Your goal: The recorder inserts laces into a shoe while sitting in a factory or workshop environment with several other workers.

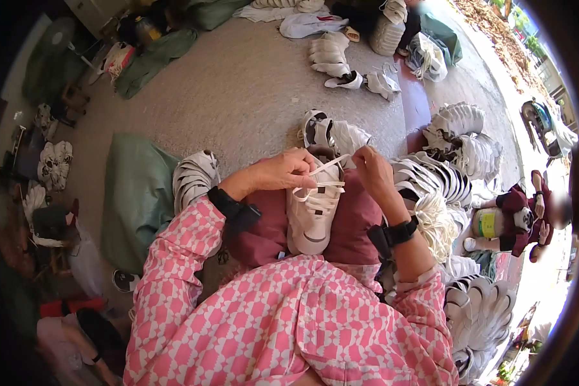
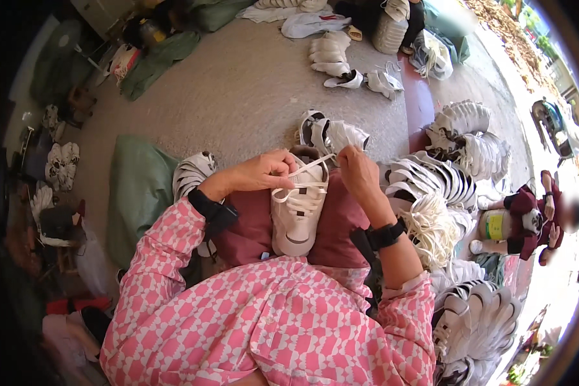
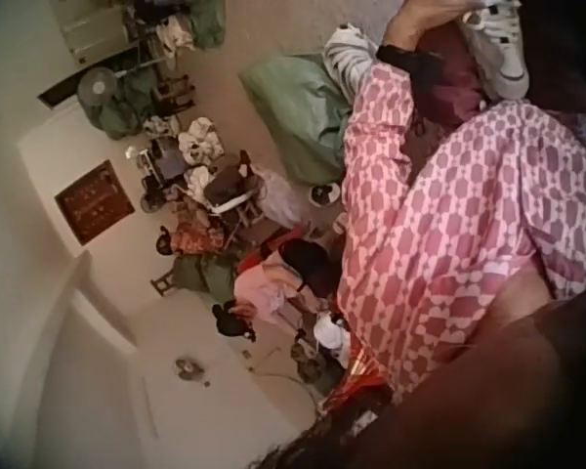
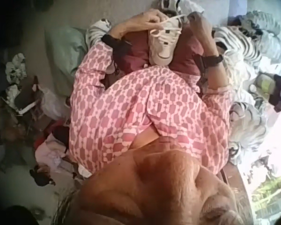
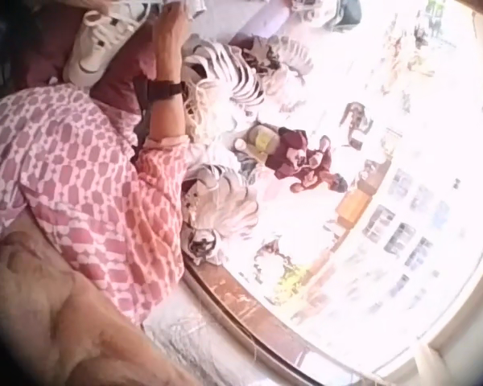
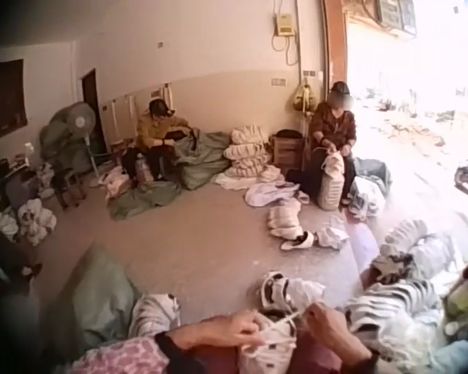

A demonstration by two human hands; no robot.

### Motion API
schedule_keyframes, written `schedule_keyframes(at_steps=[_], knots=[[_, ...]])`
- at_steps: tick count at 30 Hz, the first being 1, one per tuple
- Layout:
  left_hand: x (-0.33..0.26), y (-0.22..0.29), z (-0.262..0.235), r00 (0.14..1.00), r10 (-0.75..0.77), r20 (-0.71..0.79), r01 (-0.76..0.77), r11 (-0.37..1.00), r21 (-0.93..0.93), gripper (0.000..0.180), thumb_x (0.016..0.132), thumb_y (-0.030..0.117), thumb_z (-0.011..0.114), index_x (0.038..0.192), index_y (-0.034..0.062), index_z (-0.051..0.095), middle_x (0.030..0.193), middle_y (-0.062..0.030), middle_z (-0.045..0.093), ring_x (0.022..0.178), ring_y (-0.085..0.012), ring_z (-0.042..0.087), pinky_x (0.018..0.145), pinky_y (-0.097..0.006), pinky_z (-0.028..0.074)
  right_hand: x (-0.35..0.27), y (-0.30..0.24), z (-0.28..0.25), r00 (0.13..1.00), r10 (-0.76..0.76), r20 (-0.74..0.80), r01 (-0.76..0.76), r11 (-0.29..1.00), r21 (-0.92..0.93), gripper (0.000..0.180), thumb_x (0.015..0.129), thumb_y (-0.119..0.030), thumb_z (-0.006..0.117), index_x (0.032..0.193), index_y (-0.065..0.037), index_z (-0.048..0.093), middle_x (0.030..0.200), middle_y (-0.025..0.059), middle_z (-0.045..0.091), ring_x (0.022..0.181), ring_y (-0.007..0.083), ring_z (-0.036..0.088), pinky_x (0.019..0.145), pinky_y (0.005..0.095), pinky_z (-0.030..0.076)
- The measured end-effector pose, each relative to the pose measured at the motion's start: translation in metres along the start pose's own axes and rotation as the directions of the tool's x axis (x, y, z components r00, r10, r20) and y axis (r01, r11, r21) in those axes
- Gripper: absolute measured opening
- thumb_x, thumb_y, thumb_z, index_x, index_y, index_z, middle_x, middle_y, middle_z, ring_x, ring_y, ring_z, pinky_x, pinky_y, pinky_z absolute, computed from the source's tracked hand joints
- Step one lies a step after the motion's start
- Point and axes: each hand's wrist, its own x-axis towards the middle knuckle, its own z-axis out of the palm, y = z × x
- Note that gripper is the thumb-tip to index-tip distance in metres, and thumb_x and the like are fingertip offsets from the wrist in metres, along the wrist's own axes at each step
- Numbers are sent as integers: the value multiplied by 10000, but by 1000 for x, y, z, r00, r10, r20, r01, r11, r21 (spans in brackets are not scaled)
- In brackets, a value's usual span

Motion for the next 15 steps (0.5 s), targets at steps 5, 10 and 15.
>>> schedule_keyframes(at_steps=[5,10,15], knots=[[-7,0,-5,996,-46,73,52,995,-82,248,896,243,703,757,42,665,1192,-51,548,1114,-178,510,965,-323,402,0,16,-1,991,108,-84,-115,991,-72,166,915,-205,572,946,-65,655,964,137,664,881,361,654,752,453,502],[-14,3,-4,998,-55,-2,54,991,-126,178,850,218,731,778,59,695,1198,-54,554,1097,-195,513,986,-334,399,-14,12,-19,989,-80,121,34,940,340,131,886,-108,619,993,-60,677,900,86,636,801,233,623,721,349,483],[-25,16,3,981,161,-112,-124,952,279,138,771,185,762,732,79,681,1153,-36,585,1053,-228,525,957,-353,410,-22,0,-29,921,-277,273,94,839,535,157,864,-86,696,1016,-51,697,917,44,622,810,148,591,733,282,467]])
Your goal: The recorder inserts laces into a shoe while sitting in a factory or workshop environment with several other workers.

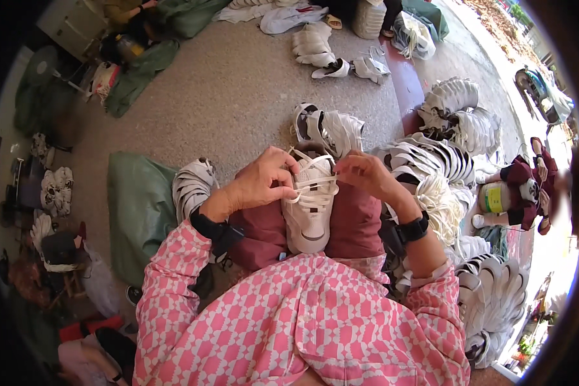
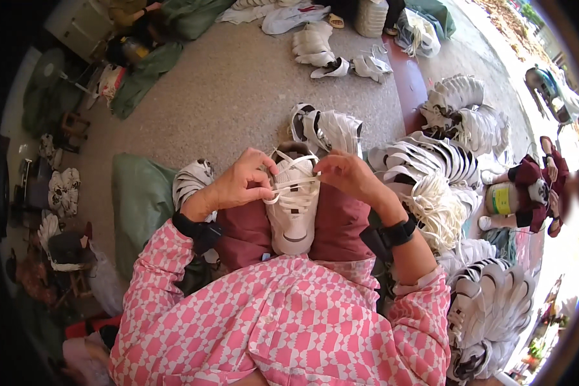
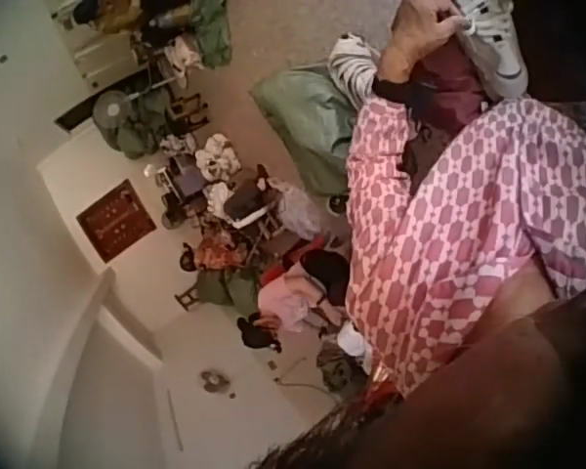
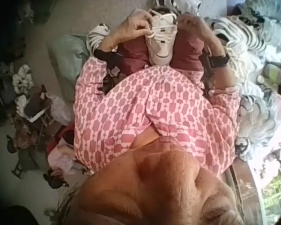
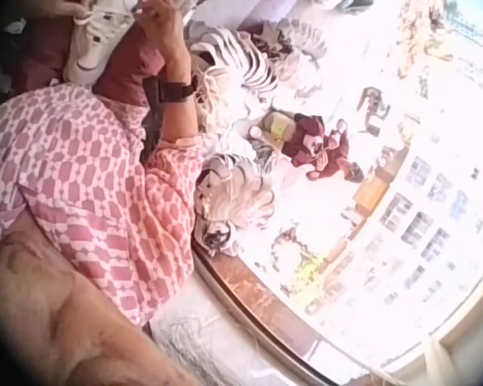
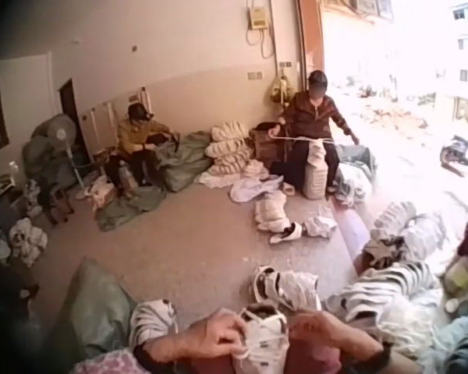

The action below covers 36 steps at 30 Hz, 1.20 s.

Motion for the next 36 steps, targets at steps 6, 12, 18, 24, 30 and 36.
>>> schedule_keyframes(at_steps=[6,12,18,24,30,36], knots=[[1,10,2,998,0,63,1,1000,-20,191,706,219,802,775,98,672,1125,-42,591,1129,-259,478,973,-379,395,6,-2,11,992,-117,42,120,991,-55,144,821,-105,720,959,-65,702,914,69,613,814,226,616,716,330,487],[4,9,2,993,49,105,-70,977,203,325,660,232,834,909,120,658,1224,-50,543,1202,-293,471,1008,-404,404,11,-6,10,987,-125,98,142,970,-198,137,819,-81,733,923,-26,664,874,55,569,783,178,576,683,296,469],[2,0,6,993,37,109,-48,993,104,293,650,209,841,852,93,665,1239,-51,557,1222,-293,475,1027,-407,404,0,-27,-4,961,129,246,-142,989,36,156,804,-124,736,867,-22,636,861,85,581,787,213,580,688,335,466],[1,-10,3,992,26,123,-18,998,-67,237,688,215,834,756,54,673,1264,-62,574,1204,-275,484,1029,-390,396,-1,-36,-4,975,-6,223,36,990,-134,200,777,-122,752,927,-44,645,843,71,576,805,214,590,704,331,475],[4,-15,-5,979,19,201,10,990,-142,256,718,235,827,766,32,678,1287,-78,569,1238,-277,451,1063,-402,353,-1,-29,5,962,-99,253,207,869,-450,235,753,-185,763,943,-82,670,816,78,612,782,282,638,693,388,504],[2,-14,-10,971,45,236,-29,997,-73,245,746,246,806,813,33,705,1315,-89,555,1267,-293,431,1074,-415,342,-11,-24,-2,981,123,150,-25,845,-534,295,751,-305,780,927,-94,674,752,108,648,727,298,653,633,404,493]])
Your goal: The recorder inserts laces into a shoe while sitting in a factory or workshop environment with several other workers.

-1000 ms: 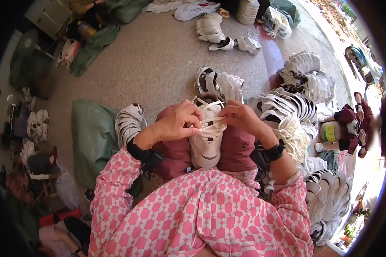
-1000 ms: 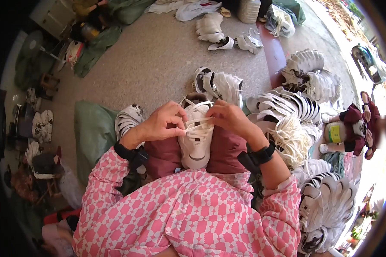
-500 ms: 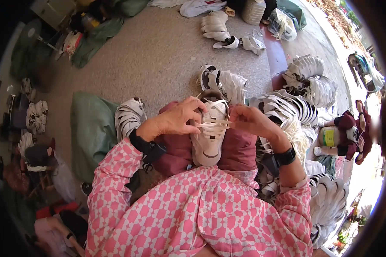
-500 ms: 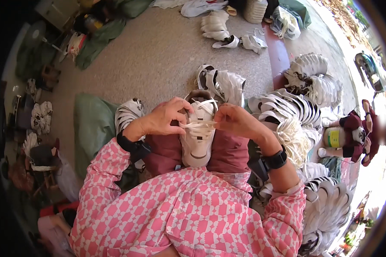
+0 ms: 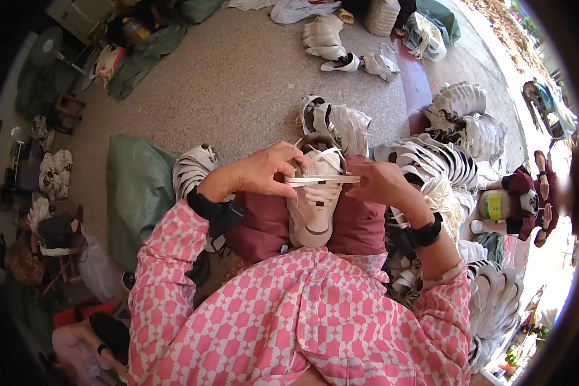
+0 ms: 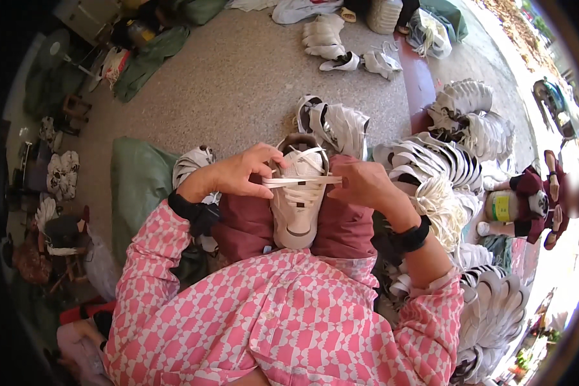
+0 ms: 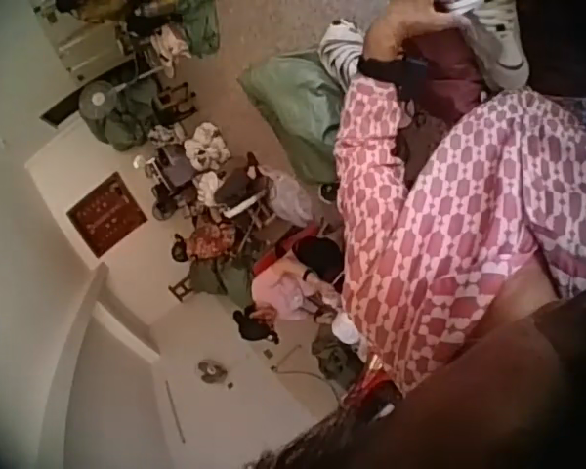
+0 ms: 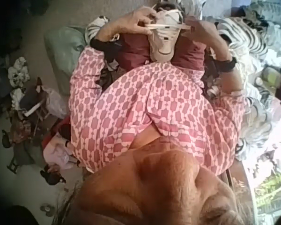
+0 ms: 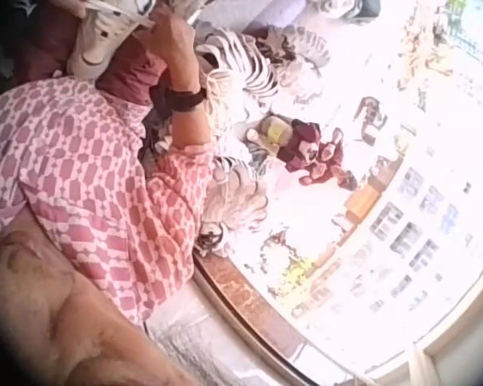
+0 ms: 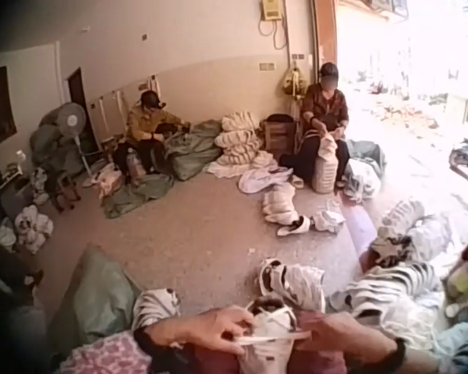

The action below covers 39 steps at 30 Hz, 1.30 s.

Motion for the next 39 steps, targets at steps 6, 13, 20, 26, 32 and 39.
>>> schedule_keyframes(at_steps=[6,13,20,26,32,39], knots=[[-4,2,-1,1000,-2,-1,2,1000,-10,259,798,266,780,897,36,711,1309,-91,548,1275,-280,435,1067,-406,360,2,5,1,999,-18,-45,36,892,450,360,805,-301,774,1019,-34,660,865,83,655,745,247,625,665,344,503],[16,-33,19,812,-457,-364,253,837,-485,444,955,324,644,1295,48,571,1215,-71,591,1146,-177,552,965,-307,451,57,25,13,966,255,-28,-139,610,780,531,974,-395,607,1323,2,562,1126,106,657,1005,160,608,882,301,497],[22,-70,32,769,-607,-201,322,639,-698,597,983,557,504,1303,53,533,1195,-88,624,1082,-149,582,941,-320,462,93,37,45,992,124,31,-113,732,672,421,908,-212,667,1251,27,618,1029,65,692,914,123,616,806,295,503],[31,-69,26,779,-620,-88,439,641,-629,734,925,638,538,1287,0,566,1189,-154,633,1096,-214,596,963,-342,456,9,30,26,970,156,-187,128,324,937,342,829,3,684,1169,8,643,1087,49,679,980,127,622,897,284,505],[51,-81,37,835,-534,133,490,612,-621,770,814,660,661,1145,-36,666,1119,-127,669,983,-207,617,815,-315,486,-41,19,16,868,313,-386,148,579,802,355,854,-149,674,1170,10,643,1094,63,678,988,140,620,906,289,485],[51,-73,45,788,-560,-257,276,693,-666,580,781,337,814,1212,0,623,1094,-73,673,1013,-163,614,896,-306,480,-46,13,8,885,212,-415,71,819,570,424,784,-129,709,1180,4,639,1092,82,686,1014,166,620,939,304,463]])
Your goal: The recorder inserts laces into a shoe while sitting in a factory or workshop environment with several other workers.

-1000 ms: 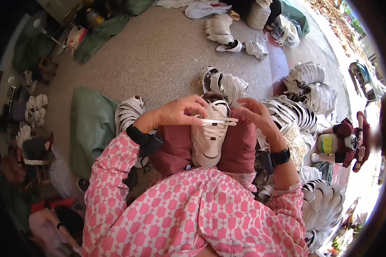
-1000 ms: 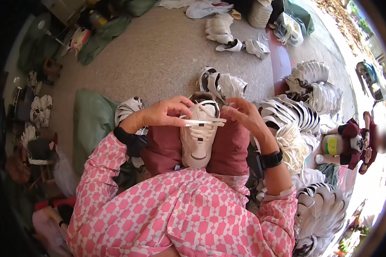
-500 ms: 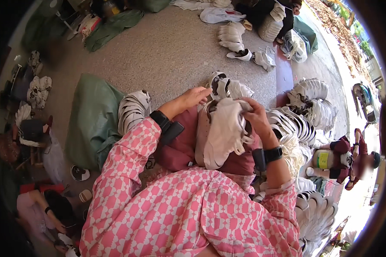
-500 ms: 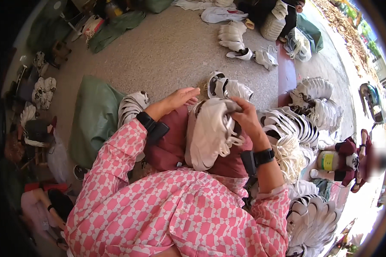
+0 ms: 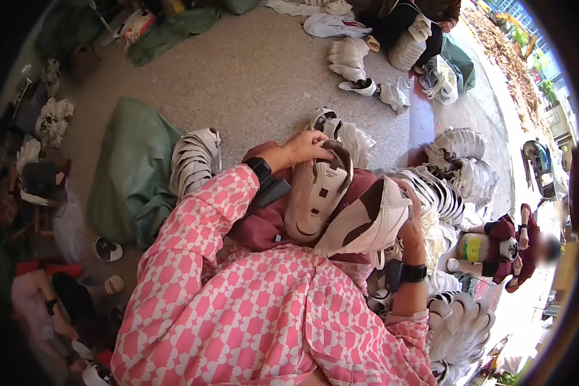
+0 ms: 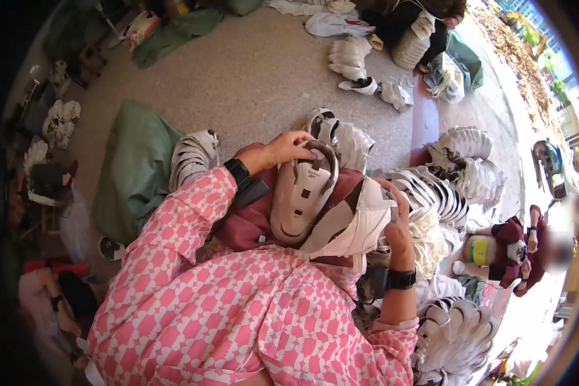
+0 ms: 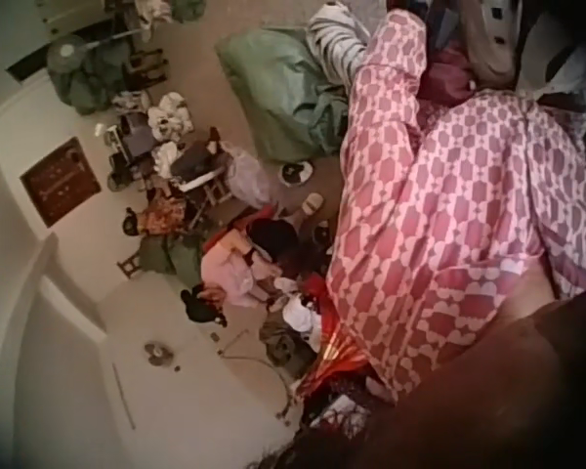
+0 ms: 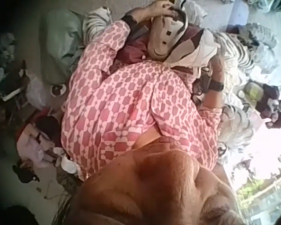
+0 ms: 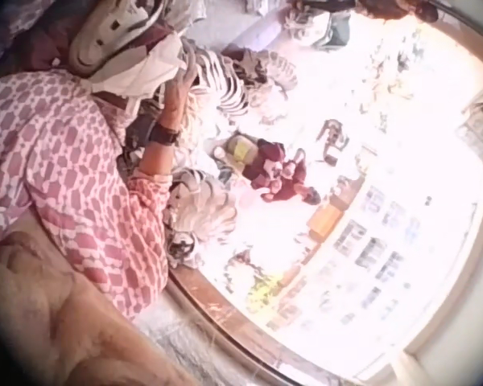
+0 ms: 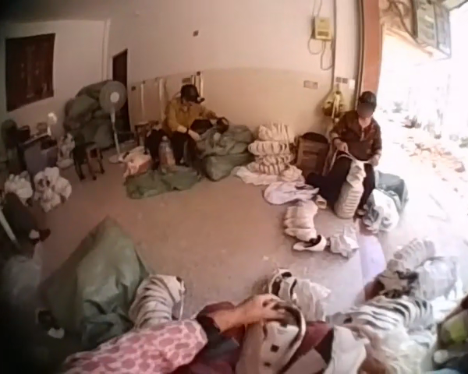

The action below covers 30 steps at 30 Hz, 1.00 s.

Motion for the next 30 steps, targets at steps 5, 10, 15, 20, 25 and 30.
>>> schedule_keyframes(at_steps=[5,10,15,20,25,30], knots=[[-40,33,-49,972,144,-186,-230,738,-634,331,852,320,731,1121,134,683,987,5,692,828,-126,611,762,-274,502,1,25,-10,999,-18,27,16,995,98,458,802,-131,715,1233,-3,628,1124,88,669,1054,161,603,941,305,467],[-78,50,-104,880,69,-469,-433,520,-736,549,888,409,697,1303,82,549,1274,-62,597,1187,-230,557,1023,-384,441,-5,40,-17,923,233,-307,-116,928,354,440,882,-184,703,1270,-10,593,1125,46,647,993,161,609,908,297,484],[-75,48,-103,742,-164,-650,-527,457,-717,518,901,367,698,1318,97,551,1273,-63,611,1221,-246,541,1052,-419,421,-2,11,-13,943,143,-300,-67,966,249,430,875,-169,705,1257,-8,591,1110,67,653,977,180,625,893,306,494],[-77,53,-112,916,-14,-400,-302,630,-715,429,874,287,737,1236,120,578,1096,-1,627,997,-160,574,806,-322,477,15,-46,-3,959,-9,-284,15,1000,17,420,867,-154,707,1243,-7,590,1094,88,659,961,199,642,877,316,504],[-94,68,-122,834,134,-535,-508,565,-651,482,877,303,718,1302,154,546,1217,6,583,1074,-163,560,826,-322,485,19,-123,11,878,-241,-412,89,931,-354,411,860,-140,709,1229,-6,589,1079,109,665,945,217,659,862,326,514],[-96,81,-136,710,23,-704,-666,345,-661,456,958,362,573,1363,160,516,1362,-45,549,1275,-240,499,1029,-447,428,-1,-163,31,754,-384,-533,-40,783,-621,402,853,-125,711,1216,-5,587,1064,130,671,928,236,675,846,335,525]])
